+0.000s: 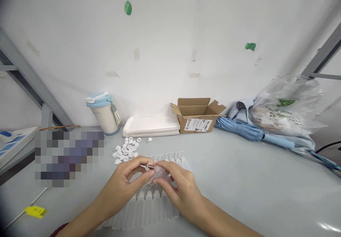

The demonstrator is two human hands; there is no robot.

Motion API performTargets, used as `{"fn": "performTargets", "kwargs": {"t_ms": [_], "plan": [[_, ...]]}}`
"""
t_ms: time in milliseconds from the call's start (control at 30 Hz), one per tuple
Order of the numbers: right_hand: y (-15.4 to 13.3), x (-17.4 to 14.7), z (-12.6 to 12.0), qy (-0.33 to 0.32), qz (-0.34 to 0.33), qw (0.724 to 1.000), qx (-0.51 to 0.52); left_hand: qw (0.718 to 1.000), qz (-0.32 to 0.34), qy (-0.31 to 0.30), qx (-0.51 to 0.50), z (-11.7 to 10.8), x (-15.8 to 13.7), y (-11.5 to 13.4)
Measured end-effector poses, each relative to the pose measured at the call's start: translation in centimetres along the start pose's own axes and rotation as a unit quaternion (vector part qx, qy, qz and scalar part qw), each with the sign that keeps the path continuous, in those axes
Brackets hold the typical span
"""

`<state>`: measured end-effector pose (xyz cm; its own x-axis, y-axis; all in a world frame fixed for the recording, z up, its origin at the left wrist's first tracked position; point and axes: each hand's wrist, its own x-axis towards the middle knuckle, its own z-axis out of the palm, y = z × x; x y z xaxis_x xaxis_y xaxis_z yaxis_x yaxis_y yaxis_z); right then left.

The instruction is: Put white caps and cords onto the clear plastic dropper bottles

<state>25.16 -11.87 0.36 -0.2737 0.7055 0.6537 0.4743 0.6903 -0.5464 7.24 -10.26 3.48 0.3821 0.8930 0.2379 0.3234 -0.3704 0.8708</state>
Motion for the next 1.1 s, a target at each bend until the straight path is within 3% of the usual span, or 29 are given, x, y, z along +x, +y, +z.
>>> {"fn": "performTargets", "kwargs": {"t_ms": [167, 533, 700, 833, 933, 1100], "plan": [[0.2, -0.2, 0.3, 0.007, 0.032, 0.999, 0.009, 0.997, 0.025, -0.017, 0.072, -0.5, 0.3, -0.3], [0.0, 0.1, -0.3, -0.031, -0.016, 0.999, 0.005, 0.999, 0.015, -0.045, -0.016, -0.2, 0.4, -0.1], [0.2, 0.2, -0.5, -0.023, -0.034, 0.999, -0.011, 0.992, 0.023, -0.115, 0.05, -2.8, 1.0, 0.2], [0.5, 0.5, -0.9, 0.024, 0.017, 0.999, -0.037, 0.975, -0.087, -0.037, 0.199, -7.7, 1.6, -0.8], [0.7, 0.8, -1.1, 0.037, 0.088, 0.995, -0.018, 0.939, -0.171, -0.041, 0.295, -10.3, 1.8, -2.5], [1.1, 1.1, -0.8, 0.009, 0.212, 0.975, 0.066, 0.92, -0.191, -0.068, 0.334, -10.7, 1.8, -5.5]]}}
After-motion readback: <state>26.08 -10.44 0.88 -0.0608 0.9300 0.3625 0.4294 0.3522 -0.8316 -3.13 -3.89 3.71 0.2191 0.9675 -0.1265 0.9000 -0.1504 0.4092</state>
